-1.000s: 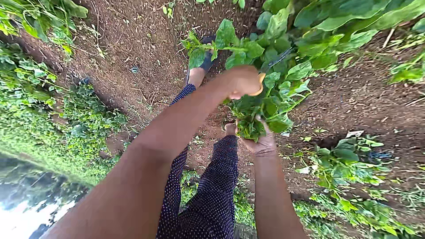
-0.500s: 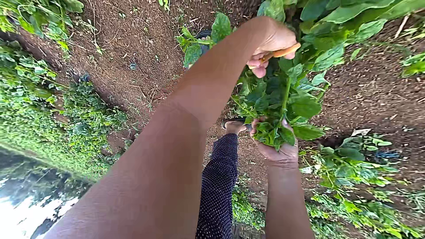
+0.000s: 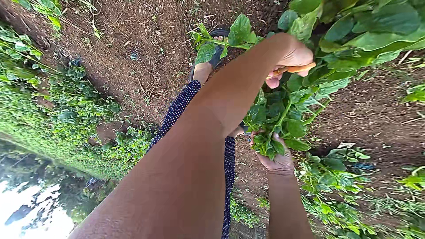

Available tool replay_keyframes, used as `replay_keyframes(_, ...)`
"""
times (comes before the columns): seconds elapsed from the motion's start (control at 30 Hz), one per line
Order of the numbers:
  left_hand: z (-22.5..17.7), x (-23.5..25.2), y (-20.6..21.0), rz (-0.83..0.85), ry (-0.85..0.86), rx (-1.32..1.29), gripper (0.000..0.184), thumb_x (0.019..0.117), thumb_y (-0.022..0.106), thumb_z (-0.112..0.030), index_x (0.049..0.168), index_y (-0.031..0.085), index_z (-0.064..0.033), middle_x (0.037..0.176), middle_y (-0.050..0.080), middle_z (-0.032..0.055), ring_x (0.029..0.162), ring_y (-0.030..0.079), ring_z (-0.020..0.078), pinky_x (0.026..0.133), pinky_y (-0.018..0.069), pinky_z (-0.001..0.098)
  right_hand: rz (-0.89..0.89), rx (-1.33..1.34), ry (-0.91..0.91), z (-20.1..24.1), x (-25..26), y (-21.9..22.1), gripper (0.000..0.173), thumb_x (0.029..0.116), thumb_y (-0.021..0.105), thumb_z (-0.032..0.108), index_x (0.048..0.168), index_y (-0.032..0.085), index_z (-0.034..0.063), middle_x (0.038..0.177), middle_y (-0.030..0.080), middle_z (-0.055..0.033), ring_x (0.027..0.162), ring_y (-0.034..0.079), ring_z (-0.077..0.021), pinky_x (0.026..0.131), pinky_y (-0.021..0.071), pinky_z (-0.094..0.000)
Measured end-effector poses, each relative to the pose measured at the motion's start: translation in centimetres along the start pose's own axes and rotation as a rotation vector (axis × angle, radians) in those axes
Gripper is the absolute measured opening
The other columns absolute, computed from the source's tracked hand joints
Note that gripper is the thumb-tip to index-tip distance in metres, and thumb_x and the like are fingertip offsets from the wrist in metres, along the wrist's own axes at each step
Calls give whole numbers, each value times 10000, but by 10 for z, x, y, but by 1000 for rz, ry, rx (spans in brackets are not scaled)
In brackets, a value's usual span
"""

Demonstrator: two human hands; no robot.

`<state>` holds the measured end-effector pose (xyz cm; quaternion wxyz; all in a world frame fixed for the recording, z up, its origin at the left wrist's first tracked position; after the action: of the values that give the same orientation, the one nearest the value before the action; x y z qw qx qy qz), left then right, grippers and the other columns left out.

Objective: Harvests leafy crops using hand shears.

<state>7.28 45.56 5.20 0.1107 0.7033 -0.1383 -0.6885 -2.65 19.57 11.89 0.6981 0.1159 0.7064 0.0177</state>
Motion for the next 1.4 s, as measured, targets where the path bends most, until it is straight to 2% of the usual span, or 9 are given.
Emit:
replay_keyframes(0.2,-36,-39,-15,-250,229,401,183,949,721,-240,832,653,-117,596,558,-79,447,532,8,436,467,191,-143,-42,-52,-31,6,35,265,1069,334,104,1053,598,77,903,741,-56,825,733,-146,731,629,-313)
replay_keyframes(0.33,-51,-37,-13,-266,263,425,175,984,684,-265,908,626,-118,634,543,-83,445,505,-24,412,440,156,-175,40,-73,-46,16,58,228,1062,390,66,1039,612,108,876,725,1,809,718,-91,744,620,-281)
replay_keyframes(0.53,-43,132,-42,38,100,414,351,836,765,-338,661,593,-87,480,561,-29,330,494,39,300,412,231,-125,76,-89,-47,21,37,152,1024,489,79,1109,615,79,956,721,-52,878,720,-130,792,625,-313)
replay_keyframes(0.7,-61,-9,-10,-213,183,464,167,995,645,-247,868,630,-141,625,565,-73,451,525,-1,415,447,174,-221,63,-79,-40,16,36,140,1054,460,81,1113,587,77,948,705,-46,865,711,-125,784,617,-305)
replay_keyframes(0.93,-66,-31,2,-337,171,666,146,969,672,-204,1056,679,-87,807,630,3,578,610,66,506,508,235,-241,79,-85,-36,8,42,158,1072,421,92,1134,565,73,945,693,-62,860,709,-150,765,616,-319)
replay_keyframes(1.07,-64,52,-14,-184,240,597,278,709,837,-345,680,672,-123,550,591,3,405,546,91,389,486,309,-230,113,-88,-41,12,43,142,1056,446,64,1101,579,80,919,697,-41,836,707,-119,760,618,-295)
replay_keyframes(1.13,-62,76,-17,-57,226,516,216,750,791,-330,726,689,-141,555,627,1,407,585,86,381,504,315,-235,128,-81,-45,13,39,134,1049,469,62,1114,586,71,937,695,-54,848,706,-133,767,617,-309)
replay_keyframes(1.27,-66,-26,8,-355,131,683,156,989,600,-149,1122,654,-87,826,625,23,591,613,89,528,525,251,-207,18,-41,-60,-3,35,153,1029,485,9,1155,569,28,935,706,-88,830,714,-161,744,622,-326)
replay_keyframes(1.4,-24,-60,-15,-325,14,746,154,904,733,-220,877,725,-69,721,699,64,556,636,166,558,546,379,-70,-41,-13,-60,-46,3,392,861,704,120,1197,540,3,973,730,-114,848,733,-184,732,641,-350)
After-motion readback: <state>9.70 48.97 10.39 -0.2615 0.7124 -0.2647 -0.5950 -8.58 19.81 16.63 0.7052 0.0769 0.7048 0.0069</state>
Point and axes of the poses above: each hand's wrist, its own x-axis towards the middle knuckle, its own y-axis out of the palm, z = x × y, the point moved 6 cm from there along x, towards the middle knuckle
